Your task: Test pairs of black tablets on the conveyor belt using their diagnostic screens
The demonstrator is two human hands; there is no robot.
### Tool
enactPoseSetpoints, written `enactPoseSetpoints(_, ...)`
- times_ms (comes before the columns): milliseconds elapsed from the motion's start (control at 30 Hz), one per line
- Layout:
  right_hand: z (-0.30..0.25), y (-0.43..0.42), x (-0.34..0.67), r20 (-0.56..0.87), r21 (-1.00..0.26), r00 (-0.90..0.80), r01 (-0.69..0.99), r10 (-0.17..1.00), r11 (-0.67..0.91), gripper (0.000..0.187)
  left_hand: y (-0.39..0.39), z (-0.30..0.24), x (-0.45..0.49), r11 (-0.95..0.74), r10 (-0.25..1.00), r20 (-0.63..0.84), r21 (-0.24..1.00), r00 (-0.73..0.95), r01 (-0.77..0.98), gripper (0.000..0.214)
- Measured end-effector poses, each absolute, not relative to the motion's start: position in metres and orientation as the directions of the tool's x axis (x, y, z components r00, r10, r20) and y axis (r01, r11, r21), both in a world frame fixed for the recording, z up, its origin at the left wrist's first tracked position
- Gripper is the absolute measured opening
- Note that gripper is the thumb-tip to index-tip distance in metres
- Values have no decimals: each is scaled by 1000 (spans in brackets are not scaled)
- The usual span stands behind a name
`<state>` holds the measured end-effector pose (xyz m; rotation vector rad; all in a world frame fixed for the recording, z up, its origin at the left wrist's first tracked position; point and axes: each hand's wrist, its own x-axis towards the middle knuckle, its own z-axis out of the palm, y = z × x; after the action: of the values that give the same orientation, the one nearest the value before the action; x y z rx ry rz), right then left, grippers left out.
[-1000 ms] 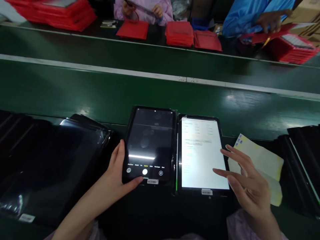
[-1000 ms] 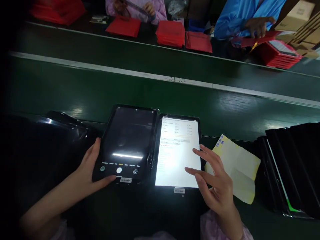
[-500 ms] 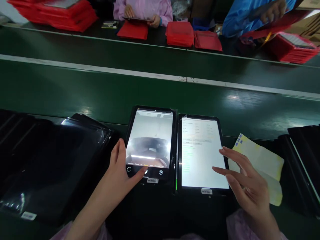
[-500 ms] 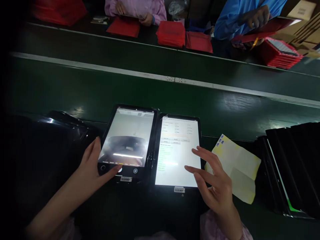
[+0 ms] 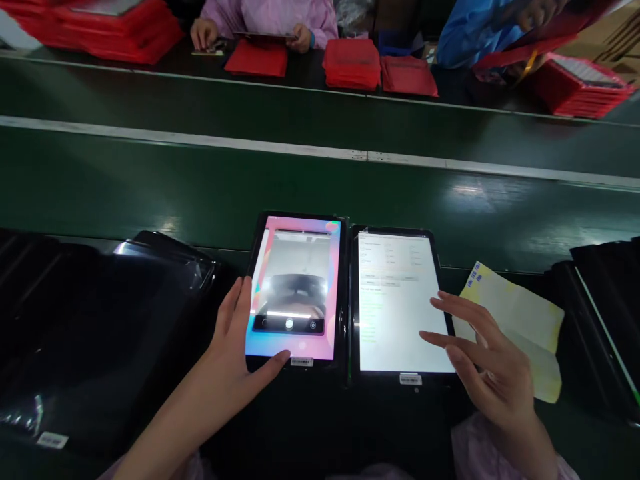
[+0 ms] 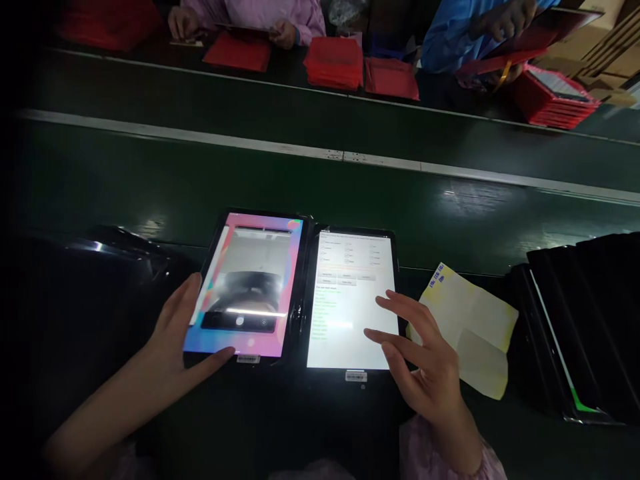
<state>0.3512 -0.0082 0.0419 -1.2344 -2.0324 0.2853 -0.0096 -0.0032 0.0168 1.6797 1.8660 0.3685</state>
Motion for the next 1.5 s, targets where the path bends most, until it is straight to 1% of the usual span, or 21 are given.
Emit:
enactPoseSetpoints(67,42,-9,352,461,-529,-274,678,844,509,31,-1,17,-12,168,969,-248,587,-22,792,106)
enactPoseSetpoints(100,42,-9,352,455,-534,-270,679,848,503,31,1,17,-14,197,964,-261,599,-44,776,105)
enactPoseSetpoints(233,41,-10,351,451,-534,-272,681,850,501,31,18,15,-21,408,904,-387,651,-182,640,102)
enactPoseSetpoints(300,40,-9,351,450,-535,-273,680,850,501,31,27,16,-20,456,885,-405,653,-231,605,103)
enactPoseSetpoints(467,39,-9,350,457,-547,-264,670,849,502,32,35,20,1,413,909,-320,601,-268,684,117)
enactPoseSetpoints(567,40,-8,349,443,-548,-269,674,855,495,31,32,18,14,329,942,-253,580,-219,746,123)
enactPoseSetpoints(633,41,-8,348,441,-547,-262,680,858,489,30,30,17,17,259,963,-214,571,-164,779,122)
enactPoseSetpoints(700,42,-8,348,440,-546,-260,683,860,486,30,28,17,13,228,970,-205,585,-130,778,120)
enactPoseSetpoints(767,43,-8,348,442,-546,-257,683,859,485,30,30,20,5,267,960,-239,621,-146,737,115)
enactPoseSetpoints(900,43,-9,349,429,-559,-239,687,871,464,31,40,27,-13,385,923,-281,681,-263,623,101)
enactPoseSetpoints(1000,43,-9,350,423,-566,-239,683,874,461,31,48,28,-15,432,902,-314,680,-297,593,101)
enactPoseSetpoints(1100,43,-9,350,426,-569,-234,682,874,460,30,51,27,-9,454,891,-350,658,-289,600,105)
enactPoseSetpoints(1300,44,-10,349,415,-572,-223,690,882,444,29,54,27,0,430,902,-335,636,-273,640,108)
enactPoseSetpoints(1367,45,-10,349,418,-567,-226,692,880,447,29,54,27,-1,440,898,-346,653,-274,617,106)
enactPoseSetpoints(1500,45,-9,351,442,-554,-241,684,864,474,29,52,28,-5,497,868,-399,707,-296,503,101)
